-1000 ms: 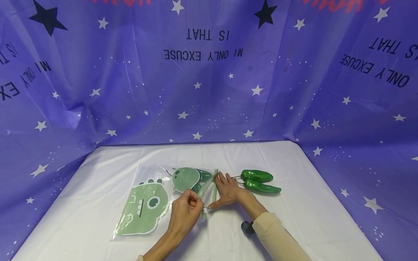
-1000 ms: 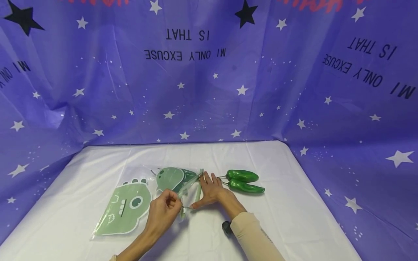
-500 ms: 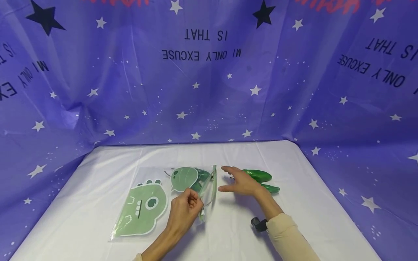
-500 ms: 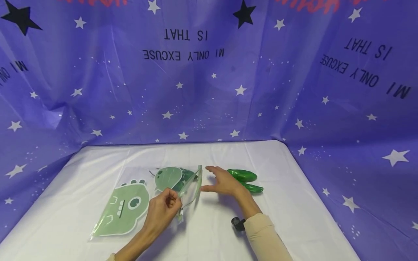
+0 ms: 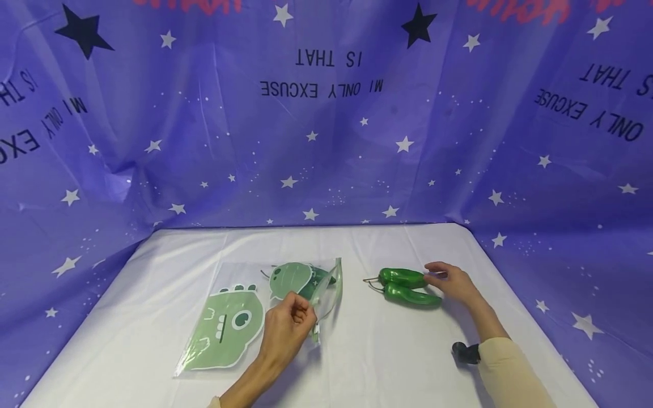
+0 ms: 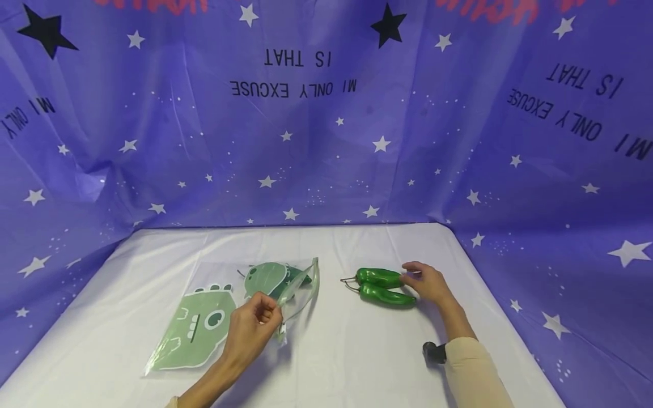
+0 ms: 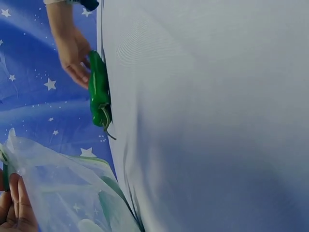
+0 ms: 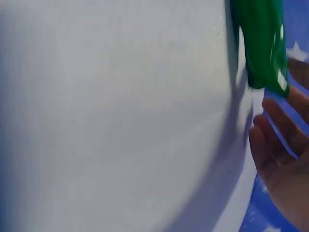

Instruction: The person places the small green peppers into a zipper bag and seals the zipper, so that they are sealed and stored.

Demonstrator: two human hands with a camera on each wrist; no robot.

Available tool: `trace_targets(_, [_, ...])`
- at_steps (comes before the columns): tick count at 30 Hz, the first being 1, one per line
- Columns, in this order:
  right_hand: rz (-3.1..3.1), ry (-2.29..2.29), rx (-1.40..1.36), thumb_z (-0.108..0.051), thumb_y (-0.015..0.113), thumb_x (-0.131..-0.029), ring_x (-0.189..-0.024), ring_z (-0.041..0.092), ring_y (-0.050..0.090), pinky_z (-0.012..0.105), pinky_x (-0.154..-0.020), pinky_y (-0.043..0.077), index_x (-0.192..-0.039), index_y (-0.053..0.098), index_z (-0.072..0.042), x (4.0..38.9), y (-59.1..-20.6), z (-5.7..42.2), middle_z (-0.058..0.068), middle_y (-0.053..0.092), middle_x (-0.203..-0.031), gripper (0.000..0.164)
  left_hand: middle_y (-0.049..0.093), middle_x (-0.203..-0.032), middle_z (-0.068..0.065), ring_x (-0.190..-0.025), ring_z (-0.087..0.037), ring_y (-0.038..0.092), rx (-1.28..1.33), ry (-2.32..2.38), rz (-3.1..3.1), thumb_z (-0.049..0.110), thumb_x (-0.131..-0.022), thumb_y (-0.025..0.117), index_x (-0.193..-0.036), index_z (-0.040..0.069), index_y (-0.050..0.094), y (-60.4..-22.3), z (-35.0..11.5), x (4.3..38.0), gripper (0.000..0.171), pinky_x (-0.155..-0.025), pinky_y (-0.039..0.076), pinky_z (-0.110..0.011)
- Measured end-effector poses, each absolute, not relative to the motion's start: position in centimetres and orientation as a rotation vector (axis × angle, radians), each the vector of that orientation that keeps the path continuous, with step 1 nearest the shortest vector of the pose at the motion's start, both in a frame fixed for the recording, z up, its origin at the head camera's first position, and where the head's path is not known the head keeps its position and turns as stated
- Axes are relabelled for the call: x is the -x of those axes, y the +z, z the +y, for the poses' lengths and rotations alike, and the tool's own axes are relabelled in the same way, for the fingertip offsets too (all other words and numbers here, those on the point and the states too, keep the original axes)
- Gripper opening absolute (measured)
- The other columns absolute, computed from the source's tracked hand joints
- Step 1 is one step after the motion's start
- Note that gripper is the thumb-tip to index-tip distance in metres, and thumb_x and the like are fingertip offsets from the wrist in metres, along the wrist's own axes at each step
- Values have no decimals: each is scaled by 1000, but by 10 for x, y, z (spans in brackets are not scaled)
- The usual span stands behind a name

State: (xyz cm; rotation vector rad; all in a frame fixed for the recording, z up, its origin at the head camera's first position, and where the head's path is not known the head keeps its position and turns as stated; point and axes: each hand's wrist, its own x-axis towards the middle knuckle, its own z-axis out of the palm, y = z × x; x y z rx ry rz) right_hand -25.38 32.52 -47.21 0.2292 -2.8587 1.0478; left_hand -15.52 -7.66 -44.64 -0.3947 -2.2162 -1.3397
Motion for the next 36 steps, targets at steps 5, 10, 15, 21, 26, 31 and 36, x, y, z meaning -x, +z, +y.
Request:
trace_targets(5, [-2890, 1178, -239, -22, 67, -89, -103, 34, 61, 52, -94, 41, -122, 60, 0, 253, -476, 337, 18, 65, -113, 41, 58, -63, 14, -55, 1, 53, 449, -1317, -2143, -2, -72, 67, -75, 16, 58, -445, -79, 158, 21, -51, 45, -13])
trace_targets(10, [-2902, 1219, -263, -18, 71, -86, -98, 27, 62, 42, -90, 44, -120, 62, -1, 256, -476, 339, 14, 67, -109, 39, 59, -66, 12, -56, 0, 54, 476, -1327, -2100, 1, -76, 65, -78, 13, 59, -444, -81, 159, 14, -51, 46, -13])
trace_targets(15, [-2903, 1234, -263, -13, 72, -84, -92, 22, 62, 35, -83, 45, -114, 66, -1, 258, -477, 339, 13, 68, -103, 33, 59, -67, 11, -57, -1, 55, 467, -1342, -2083, 1, -76, 65, -79, 12, 60, -444, -82, 158, 13, -50, 46, -14])
trace_targets(21, [-2897, 1250, -259, -10, 70, -85, -95, 25, 61, 36, -84, 44, -110, 67, -1, 260, -478, 336, 11, 69, -100, 26, 60, -68, 11, -58, -2, 56, 470, -1344, -2049, 6, -80, 64, -80, 9, 61, -443, -85, 160, 4, -51, 46, -14])
trace_targets(26, [-2856, 1318, -274, -15, 66, -90, -95, 23, 60, 33, -81, 48, -112, 65, 0, 261, -479, 336, 13, 67, -102, 27, 61, -69, 10, -58, -4, 58, 487, -1356, -2012, 6, -81, 64, -80, 7, 61, -441, -86, 163, 3, -51, 48, -15])
trace_targets(31, [-2791, 1436, -247, -20, 66, -90, -91, 14, 61, 22, -77, 48, -114, 63, 3, 259, -483, 337, 14, 67, -102, 34, 62, -69, 10, -58, -4, 58, 462, -1381, -2000, -6, -75, 66, -80, 8, 61, -438, -87, 163, 16, -51, 48, -16])
trace_targets(36, [-2746, 1530, -186, -24, 69, -88, -94, 7, 59, 16, -82, 42, -115, 63, 2, 257, -486, 336, 12, 68, -104, 38, 63, -66, 1, -57, -10, 59, 448, -1387, -1983, -12, -71, 65, -78, 2, 60, -425, -85, 159, 17, -50, 49, -18])
